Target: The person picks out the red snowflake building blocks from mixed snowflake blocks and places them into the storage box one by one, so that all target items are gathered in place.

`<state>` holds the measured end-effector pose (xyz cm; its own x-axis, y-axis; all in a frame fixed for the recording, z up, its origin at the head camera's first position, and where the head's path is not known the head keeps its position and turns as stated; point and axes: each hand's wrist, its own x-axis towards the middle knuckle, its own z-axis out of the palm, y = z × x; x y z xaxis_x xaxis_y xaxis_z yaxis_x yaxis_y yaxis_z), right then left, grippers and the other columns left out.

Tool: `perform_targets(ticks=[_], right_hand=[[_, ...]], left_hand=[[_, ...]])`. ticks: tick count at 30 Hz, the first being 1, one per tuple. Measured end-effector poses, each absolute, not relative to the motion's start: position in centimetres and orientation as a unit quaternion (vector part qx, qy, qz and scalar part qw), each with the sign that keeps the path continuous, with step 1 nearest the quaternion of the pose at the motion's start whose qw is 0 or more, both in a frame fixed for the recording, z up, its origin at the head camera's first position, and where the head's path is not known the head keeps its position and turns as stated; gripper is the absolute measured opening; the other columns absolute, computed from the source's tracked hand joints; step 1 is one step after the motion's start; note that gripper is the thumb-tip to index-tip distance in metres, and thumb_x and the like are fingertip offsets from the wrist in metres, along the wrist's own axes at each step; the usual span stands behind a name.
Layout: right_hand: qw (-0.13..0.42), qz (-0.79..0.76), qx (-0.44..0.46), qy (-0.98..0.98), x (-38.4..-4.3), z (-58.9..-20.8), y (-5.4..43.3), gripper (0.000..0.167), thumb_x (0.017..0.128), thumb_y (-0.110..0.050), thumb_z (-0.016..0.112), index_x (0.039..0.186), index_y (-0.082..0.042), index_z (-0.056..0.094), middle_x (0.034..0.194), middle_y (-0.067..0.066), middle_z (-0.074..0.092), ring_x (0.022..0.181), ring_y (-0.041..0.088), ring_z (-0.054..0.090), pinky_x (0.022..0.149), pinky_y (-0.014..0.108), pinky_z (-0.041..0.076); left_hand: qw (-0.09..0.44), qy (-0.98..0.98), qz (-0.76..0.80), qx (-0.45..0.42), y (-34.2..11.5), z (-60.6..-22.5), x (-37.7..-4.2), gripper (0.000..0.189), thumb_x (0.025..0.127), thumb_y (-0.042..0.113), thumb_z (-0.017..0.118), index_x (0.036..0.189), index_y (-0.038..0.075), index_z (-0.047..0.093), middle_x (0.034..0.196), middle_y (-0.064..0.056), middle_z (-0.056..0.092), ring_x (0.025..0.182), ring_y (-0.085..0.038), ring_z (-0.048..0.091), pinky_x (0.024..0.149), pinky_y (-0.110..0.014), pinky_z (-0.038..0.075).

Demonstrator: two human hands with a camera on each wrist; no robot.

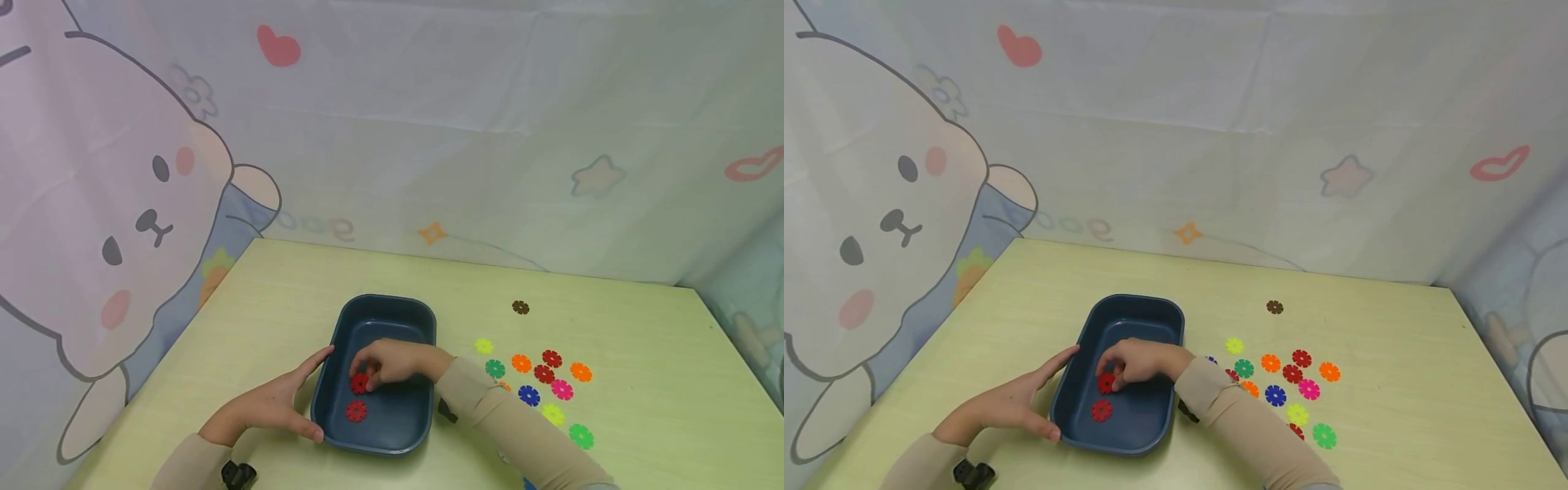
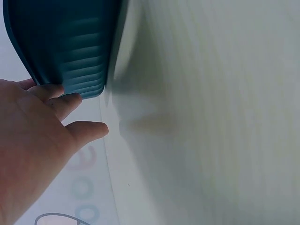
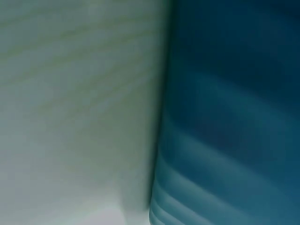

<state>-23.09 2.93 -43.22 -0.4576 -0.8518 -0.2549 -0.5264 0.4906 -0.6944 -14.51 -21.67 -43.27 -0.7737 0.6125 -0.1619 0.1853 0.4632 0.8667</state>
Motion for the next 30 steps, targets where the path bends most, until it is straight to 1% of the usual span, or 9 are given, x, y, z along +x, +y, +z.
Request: perform_targets(ticks=[7, 16, 26, 30], right_hand=[[0.301, -0.266, -0.421, 0.813, -23.0, -43.4, 2.9, 0.028, 0.087, -0.004, 0.07, 0.114, -0.011, 0.066, 0.069, -0.007, 0.06, 0.06, 0.004, 0.05, 0.059, 0.017, 0.04], [0.296, -0.246, -0.424, 0.82, -22.9, -43.1, 3.0, 0.028, 0.087, -0.008, 0.072, 0.115, -0.01, 0.067, 0.067, -0.008, 0.06, 0.059, 0.002, 0.051, 0.058, 0.016, 0.041], [0.294, -0.257, -0.427, 0.815, -23.2, -43.1, 3.2, 0.03, 0.086, -0.006, 0.072, 0.115, -0.009, 0.067, 0.07, -0.008, 0.065, 0.062, 0.0, 0.056, 0.061, 0.016, 0.044], [0.279, -0.273, -0.441, 0.809, -23.3, -42.2, 3.9, 0.031, 0.087, -0.008, 0.071, 0.117, -0.009, 0.066, 0.074, -0.008, 0.066, 0.066, 0.0, 0.058, 0.065, 0.017, 0.046]], left_hand=[[0.236, 0.821, 0.46, 0.244, -21.6, -43.2, -14.6, 0.119, 0.071, 0.023, 0.087, 0.156, 0.017, 0.004, 0.161, -0.016, 0.005, 0.145, -0.038, 0.008, 0.109, -0.065, 0.016], [0.232, 0.82, 0.461, 0.249, -21.6, -43.2, -14.6, 0.12, 0.07, 0.021, 0.087, 0.156, 0.015, 0.003, 0.16, -0.018, 0.006, 0.145, -0.038, 0.008, 0.108, -0.066, 0.016], [0.232, 0.819, 0.459, 0.254, -21.7, -43.3, -14.6, 0.12, 0.071, 0.021, 0.086, 0.156, 0.015, 0.002, 0.16, -0.018, 0.004, 0.145, -0.039, 0.007, 0.108, -0.067, 0.016], [0.233, 0.823, 0.453, 0.252, -21.7, -43.3, -14.6, 0.119, 0.072, 0.023, 0.086, 0.156, 0.016, 0.002, 0.16, -0.018, 0.005, 0.145, -0.04, 0.008, 0.107, -0.067, 0.017]])
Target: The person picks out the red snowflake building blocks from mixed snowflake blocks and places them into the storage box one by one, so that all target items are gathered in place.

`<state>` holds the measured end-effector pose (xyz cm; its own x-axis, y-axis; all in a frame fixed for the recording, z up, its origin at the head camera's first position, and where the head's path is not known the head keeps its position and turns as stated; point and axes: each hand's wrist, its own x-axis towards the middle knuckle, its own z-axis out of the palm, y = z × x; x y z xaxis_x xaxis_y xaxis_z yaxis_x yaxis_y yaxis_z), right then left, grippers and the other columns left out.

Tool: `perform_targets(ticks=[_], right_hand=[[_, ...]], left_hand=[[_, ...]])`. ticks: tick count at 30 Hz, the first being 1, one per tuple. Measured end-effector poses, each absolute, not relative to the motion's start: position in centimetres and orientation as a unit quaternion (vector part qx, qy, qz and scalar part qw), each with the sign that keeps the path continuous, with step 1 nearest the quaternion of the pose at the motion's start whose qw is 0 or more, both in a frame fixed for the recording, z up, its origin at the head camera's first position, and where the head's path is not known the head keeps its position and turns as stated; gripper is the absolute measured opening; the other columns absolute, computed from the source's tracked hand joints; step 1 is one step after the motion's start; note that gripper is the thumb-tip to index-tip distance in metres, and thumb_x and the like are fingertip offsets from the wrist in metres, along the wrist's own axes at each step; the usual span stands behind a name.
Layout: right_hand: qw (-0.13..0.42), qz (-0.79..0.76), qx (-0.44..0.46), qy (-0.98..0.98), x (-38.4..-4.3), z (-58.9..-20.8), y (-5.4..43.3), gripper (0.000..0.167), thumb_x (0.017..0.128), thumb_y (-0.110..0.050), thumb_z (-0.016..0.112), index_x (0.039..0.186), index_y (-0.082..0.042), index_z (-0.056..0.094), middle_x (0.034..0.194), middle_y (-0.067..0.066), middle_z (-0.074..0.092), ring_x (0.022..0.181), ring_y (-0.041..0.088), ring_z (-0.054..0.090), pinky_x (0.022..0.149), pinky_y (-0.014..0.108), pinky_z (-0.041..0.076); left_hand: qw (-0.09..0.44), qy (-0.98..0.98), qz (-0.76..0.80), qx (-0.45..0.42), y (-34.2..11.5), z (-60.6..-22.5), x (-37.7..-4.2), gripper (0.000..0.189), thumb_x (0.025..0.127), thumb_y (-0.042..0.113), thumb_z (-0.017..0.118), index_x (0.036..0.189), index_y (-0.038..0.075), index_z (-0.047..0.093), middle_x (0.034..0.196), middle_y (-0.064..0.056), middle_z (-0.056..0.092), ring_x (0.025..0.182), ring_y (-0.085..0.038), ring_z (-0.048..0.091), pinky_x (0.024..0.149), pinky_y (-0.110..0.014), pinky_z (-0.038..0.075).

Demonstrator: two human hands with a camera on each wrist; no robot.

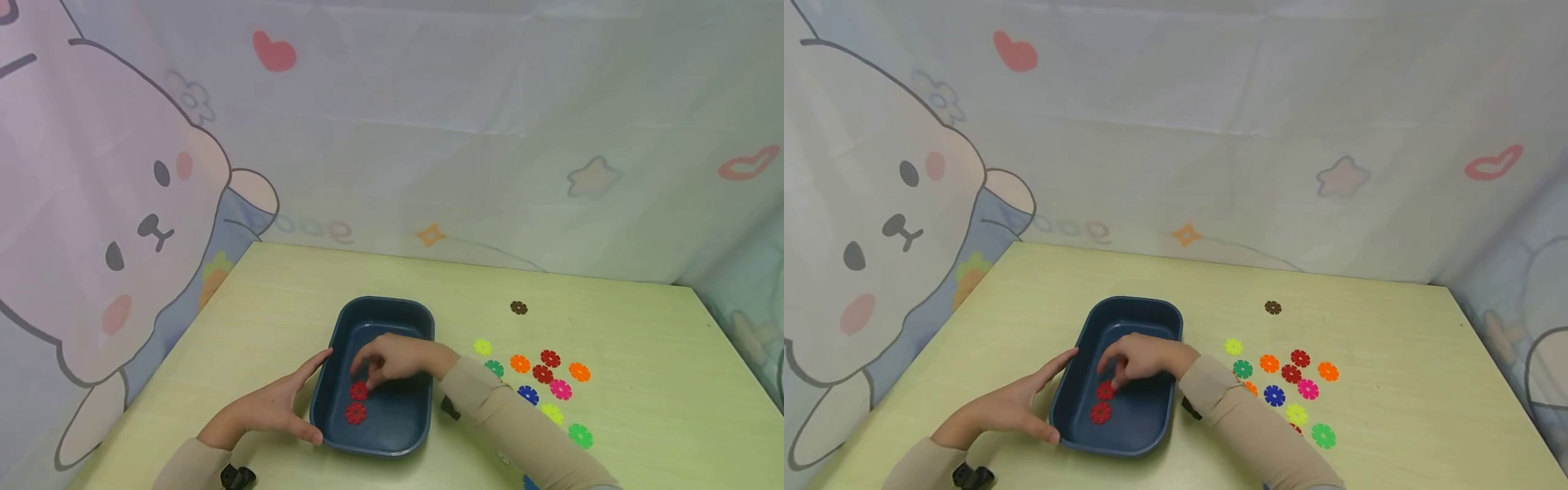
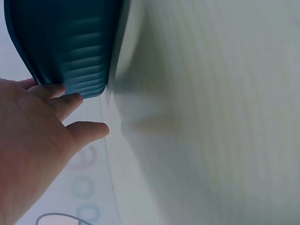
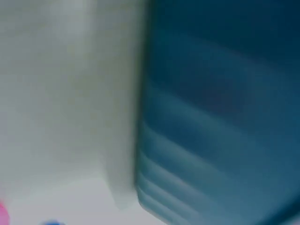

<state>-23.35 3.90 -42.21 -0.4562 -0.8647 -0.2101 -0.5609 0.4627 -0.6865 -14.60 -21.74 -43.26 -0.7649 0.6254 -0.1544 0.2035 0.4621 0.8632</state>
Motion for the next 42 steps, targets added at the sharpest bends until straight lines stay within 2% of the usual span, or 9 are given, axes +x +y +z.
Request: perform_targets(ticks=[3, 8, 20, 24, 29, 38, 42], right_hand=[[0.26, -0.284, -0.45, 0.806, -23.5, -41.2, 4.8, 0.033, 0.088, -0.01, 0.071, 0.12, -0.008, 0.065, 0.078, -0.008, 0.066, 0.069, 0.0, 0.058, 0.068, 0.018, 0.047], [0.23, -0.304, -0.454, 0.805, -23.4, -39.1, 7.2, 0.036, 0.089, -0.014, 0.071, 0.123, -0.005, 0.063, 0.083, -0.008, 0.063, 0.067, 0.003, 0.055, 0.066, 0.021, 0.047], [0.169, -0.336, -0.43, 0.821, -22.0, -36.5, 15.1, 0.031, 0.09, -0.021, 0.07, 0.119, -0.01, 0.064, 0.089, -0.009, 0.064, 0.07, 0.009, 0.051, 0.065, 0.028, 0.047], [0.15, -0.333, -0.41, 0.836, -21.6, -36.7, 17.6, 0.032, 0.089, -0.023, 0.07, 0.118, -0.011, 0.065, 0.09, -0.008, 0.063, 0.07, 0.009, 0.051, 0.065, 0.027, 0.047], [0.15, -0.338, -0.376, 0.85, -21.2, -37.8, 20.8, 0.033, 0.089, -0.025, 0.071, 0.119, -0.011, 0.064, 0.094, -0.001, 0.063, 0.07, 0.009, 0.049, 0.064, 0.026, 0.045], [0.143, -0.349, -0.318, 0.87, -20.4, -40.1, 26.3, 0.039, 0.088, -0.021, 0.072, 0.12, -0.002, 0.062, 0.1, 0.01, 0.062, 0.071, 0.009, 0.048, 0.063, 0.025, 0.045], [0.133, -0.36, -0.296, 0.875, -20.1, -41.0, 28.3, 0.039, 0.087, -0.02, 0.073, 0.119, 0.0, 0.061, 0.099, 0.011, 0.061, 0.071, 0.009, 0.048, 0.062, 0.024, 0.045]], left_hand=[[0.231, 0.824, 0.452, 0.251, -21.8, -43.3, -14.6, 0.119, 0.072, 0.024, 0.086, 0.156, 0.016, 0.002, 0.16, -0.017, 0.005, 0.145, -0.041, 0.009, 0.107, -0.067, 0.017], [0.228, 0.822, 0.457, 0.253, -21.7, -43.4, -14.6, 0.119, 0.072, 0.022, 0.086, 0.156, 0.015, 0.002, 0.161, -0.016, 0.006, 0.145, -0.039, 0.009, 0.107, -0.067, 0.018], [0.224, 0.825, 0.448, 0.26, -21.7, -43.3, -14.6, 0.121, 0.071, 0.024, 0.087, 0.156, 0.015, 0.002, 0.16, -0.017, 0.008, 0.144, -0.04, 0.01, 0.107, -0.066, 0.018], [0.223, 0.828, 0.443, 0.261, -21.7, -43.1, -14.6, 0.121, 0.071, 0.024, 0.087, 0.156, 0.015, 0.001, 0.16, -0.018, 0.008, 0.144, -0.041, 0.01, 0.107, -0.066, 0.019], [0.223, 0.827, 0.443, 0.264, -21.6, -43.1, -14.6, 0.121, 0.071, 0.024, 0.087, 0.156, 0.015, 0.001, 0.16, -0.019, 0.009, 0.144, -0.042, 0.01, 0.107, -0.067, 0.019], [0.237, 0.82, 0.456, 0.253, -21.5, -43.1, -14.6, 0.12, 0.071, 0.024, 0.086, 0.156, 0.013, 0.002, 0.16, -0.018, 0.006, 0.145, -0.038, 0.009, 0.108, -0.066, 0.018], [0.235, 0.82, 0.457, 0.253, -21.4, -43.1, -14.6, 0.12, 0.071, 0.023, 0.087, 0.156, 0.013, 0.002, 0.16, -0.018, 0.007, 0.145, -0.038, 0.01, 0.108, -0.066, 0.018]])
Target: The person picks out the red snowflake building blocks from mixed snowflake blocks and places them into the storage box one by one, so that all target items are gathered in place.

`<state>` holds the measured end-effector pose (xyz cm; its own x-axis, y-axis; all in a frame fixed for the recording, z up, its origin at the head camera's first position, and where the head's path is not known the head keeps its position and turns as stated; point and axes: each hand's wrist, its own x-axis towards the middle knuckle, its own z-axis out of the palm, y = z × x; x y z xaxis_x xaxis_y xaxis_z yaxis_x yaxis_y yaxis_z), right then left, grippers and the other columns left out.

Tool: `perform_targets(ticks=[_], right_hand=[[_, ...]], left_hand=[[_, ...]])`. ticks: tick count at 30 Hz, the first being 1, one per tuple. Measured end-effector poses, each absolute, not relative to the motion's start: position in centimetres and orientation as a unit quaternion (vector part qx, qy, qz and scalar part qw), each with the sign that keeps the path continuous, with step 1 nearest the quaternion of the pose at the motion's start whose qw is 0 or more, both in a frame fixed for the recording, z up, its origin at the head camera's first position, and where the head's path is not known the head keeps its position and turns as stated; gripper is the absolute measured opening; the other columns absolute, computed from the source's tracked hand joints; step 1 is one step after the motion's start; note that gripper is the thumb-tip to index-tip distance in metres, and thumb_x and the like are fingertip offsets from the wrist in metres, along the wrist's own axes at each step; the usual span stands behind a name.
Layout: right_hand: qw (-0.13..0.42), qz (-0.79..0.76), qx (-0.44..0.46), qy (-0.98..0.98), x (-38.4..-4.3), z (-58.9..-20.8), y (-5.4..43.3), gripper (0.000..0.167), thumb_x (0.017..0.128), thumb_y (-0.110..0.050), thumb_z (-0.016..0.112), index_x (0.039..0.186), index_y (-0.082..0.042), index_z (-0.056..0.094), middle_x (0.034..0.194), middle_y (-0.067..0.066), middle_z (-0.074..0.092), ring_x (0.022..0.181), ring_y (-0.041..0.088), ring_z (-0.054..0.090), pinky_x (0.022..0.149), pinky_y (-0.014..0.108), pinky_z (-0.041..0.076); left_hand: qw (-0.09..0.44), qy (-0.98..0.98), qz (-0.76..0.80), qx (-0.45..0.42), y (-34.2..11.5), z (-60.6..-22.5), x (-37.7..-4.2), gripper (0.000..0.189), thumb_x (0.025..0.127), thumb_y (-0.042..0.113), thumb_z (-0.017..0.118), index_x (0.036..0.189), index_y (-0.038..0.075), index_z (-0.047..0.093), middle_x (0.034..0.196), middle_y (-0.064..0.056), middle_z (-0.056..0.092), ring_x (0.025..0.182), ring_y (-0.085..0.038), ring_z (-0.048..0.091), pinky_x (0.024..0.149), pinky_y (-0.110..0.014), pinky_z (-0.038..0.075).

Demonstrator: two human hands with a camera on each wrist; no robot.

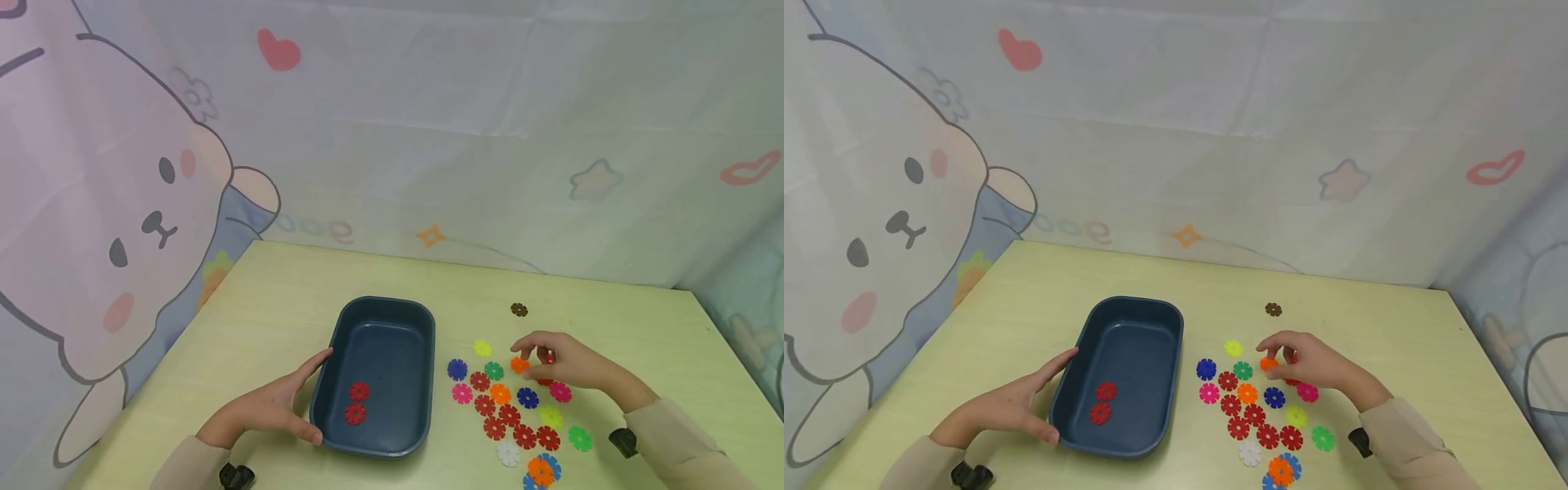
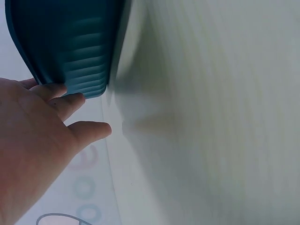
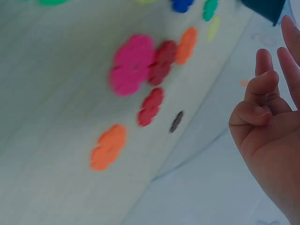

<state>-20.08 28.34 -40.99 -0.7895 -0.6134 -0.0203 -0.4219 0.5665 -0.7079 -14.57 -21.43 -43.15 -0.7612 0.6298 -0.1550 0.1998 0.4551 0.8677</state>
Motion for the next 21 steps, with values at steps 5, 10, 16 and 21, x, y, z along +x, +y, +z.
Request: perform_targets(ticks=[5, 10, 16, 21], right_hand=[[0.122, -0.356, -0.274, 0.885, -19.8, -42.0, 30.0, 0.04, 0.086, -0.019, 0.073, 0.118, 0.002, 0.06, 0.091, 0.005, 0.058, 0.071, 0.008, 0.047, 0.059, 0.023, 0.043], [0.107, -0.331, -0.249, 0.904, -19.8, -43.0, 30.8, 0.041, 0.083, -0.02, 0.076, 0.116, 0.0, 0.062, 0.091, 0.001, 0.058, 0.073, 0.007, 0.046, 0.06, 0.022, 0.044], [0.101, -0.315, -0.231, 0.915, -19.8, -44.0, 31.3, 0.042, 0.081, -0.022, 0.077, 0.115, -0.002, 0.064, 0.091, 0.001, 0.058, 0.074, 0.008, 0.045, 0.063, 0.023, 0.043], [0.098, -0.316, -0.212, 0.92, -19.7, -44.5, 31.4, 0.043, 0.08, -0.024, 0.079, 0.114, -0.002, 0.064, 0.089, 0.002, 0.055, 0.073, 0.011, 0.043, 0.061, 0.023, 0.04]], left_hand=[[0.236, 0.82, 0.456, 0.253, -21.5, -43.1, -14.7, 0.121, 0.071, 0.024, 0.087, 0.156, 0.014, 0.002, 0.16, -0.018, 0.007, 0.145, -0.038, 0.009, 0.108, -0.065, 0.017], [0.233, 0.821, 0.455, 0.255, -21.5, -43.1, -14.7, 0.121, 0.07, 0.024, 0.087, 0.156, 0.014, 0.002, 0.16, -0.018, 0.007, 0.145, -0.038, 0.01, 0.108, -0.066, 0.018], [0.232, 0.82, 0.457, 0.254, -21.5, -43.1, -14.6, 0.121, 0.07, 0.023, 0.087, 0.156, 0.017, 0.003, 0.16, -0.017, 0.009, 0.145, -0.037, 0.01, 0.108, -0.066, 0.018], [0.235, 0.818, 0.461, 0.252, -21.5, -43.2, -14.7, 0.12, 0.07, 0.023, 0.087, 0.156, 0.018, 0.003, 0.161, -0.015, 0.008, 0.145, -0.037, 0.01, 0.108, -0.065, 0.017]])
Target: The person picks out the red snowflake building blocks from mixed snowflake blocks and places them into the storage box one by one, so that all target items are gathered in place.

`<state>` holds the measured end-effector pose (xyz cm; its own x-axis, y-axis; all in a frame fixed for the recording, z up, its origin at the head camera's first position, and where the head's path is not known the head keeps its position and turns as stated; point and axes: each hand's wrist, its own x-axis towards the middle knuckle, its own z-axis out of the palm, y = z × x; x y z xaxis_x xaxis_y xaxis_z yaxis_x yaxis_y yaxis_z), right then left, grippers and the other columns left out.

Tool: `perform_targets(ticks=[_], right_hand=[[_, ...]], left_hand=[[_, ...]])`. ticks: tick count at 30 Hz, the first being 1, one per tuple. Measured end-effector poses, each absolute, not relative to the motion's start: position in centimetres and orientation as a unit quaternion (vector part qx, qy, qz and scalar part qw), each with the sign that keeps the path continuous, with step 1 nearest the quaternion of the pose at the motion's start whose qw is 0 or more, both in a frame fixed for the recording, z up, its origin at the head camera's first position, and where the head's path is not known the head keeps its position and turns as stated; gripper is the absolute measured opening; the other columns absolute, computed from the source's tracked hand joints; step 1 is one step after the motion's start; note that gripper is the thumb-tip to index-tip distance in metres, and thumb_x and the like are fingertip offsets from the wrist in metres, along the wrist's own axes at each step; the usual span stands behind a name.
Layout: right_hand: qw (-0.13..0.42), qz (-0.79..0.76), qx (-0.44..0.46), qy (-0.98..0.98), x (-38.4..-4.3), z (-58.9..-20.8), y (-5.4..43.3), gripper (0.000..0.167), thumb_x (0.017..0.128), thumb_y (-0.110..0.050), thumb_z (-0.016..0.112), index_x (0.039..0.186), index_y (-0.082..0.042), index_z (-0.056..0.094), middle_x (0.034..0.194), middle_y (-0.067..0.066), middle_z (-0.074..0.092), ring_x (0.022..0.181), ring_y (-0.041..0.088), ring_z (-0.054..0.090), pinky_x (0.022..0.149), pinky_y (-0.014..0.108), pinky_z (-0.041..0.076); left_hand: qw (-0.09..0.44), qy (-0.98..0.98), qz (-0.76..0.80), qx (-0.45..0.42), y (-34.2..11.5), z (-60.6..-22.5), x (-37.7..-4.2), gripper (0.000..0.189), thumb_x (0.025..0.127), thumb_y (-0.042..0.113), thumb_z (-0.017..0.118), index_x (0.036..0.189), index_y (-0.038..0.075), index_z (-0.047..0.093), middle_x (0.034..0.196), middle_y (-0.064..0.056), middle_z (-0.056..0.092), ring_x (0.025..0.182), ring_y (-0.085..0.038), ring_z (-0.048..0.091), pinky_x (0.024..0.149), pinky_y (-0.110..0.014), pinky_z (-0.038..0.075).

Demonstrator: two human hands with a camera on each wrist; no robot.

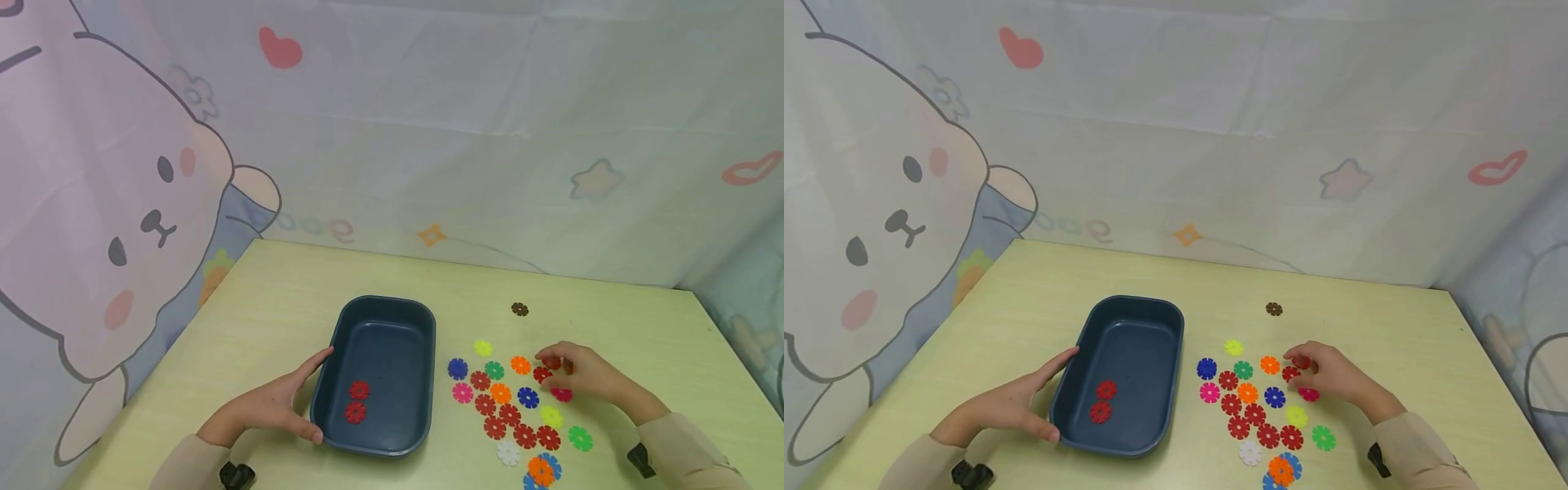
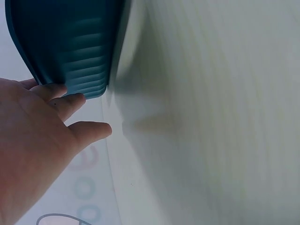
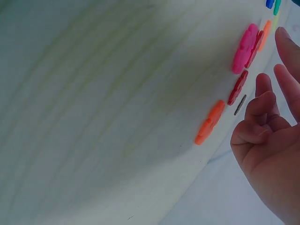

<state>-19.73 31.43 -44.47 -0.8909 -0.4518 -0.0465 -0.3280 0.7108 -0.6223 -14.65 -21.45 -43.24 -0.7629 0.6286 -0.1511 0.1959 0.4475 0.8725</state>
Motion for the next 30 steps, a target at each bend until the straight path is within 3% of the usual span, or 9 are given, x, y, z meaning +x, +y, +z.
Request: perform_targets(ticks=[30], right_hand=[[0.118, -0.301, -0.186, 0.928, -20.2, -45.7, 31.3, 0.03, 0.079, -0.023, 0.08, 0.101, -0.007, 0.066, 0.083, 0.0, 0.051, 0.077, 0.014, 0.044, 0.063, 0.023, 0.041]], left_hand=[[0.229, 0.82, 0.457, 0.259, -21.5, -43.3, -14.8, 0.12, 0.07, 0.023, 0.087, 0.156, 0.016, 0.003, 0.16, -0.018, 0.009, 0.144, -0.041, 0.01, 0.107, -0.066, 0.018]])
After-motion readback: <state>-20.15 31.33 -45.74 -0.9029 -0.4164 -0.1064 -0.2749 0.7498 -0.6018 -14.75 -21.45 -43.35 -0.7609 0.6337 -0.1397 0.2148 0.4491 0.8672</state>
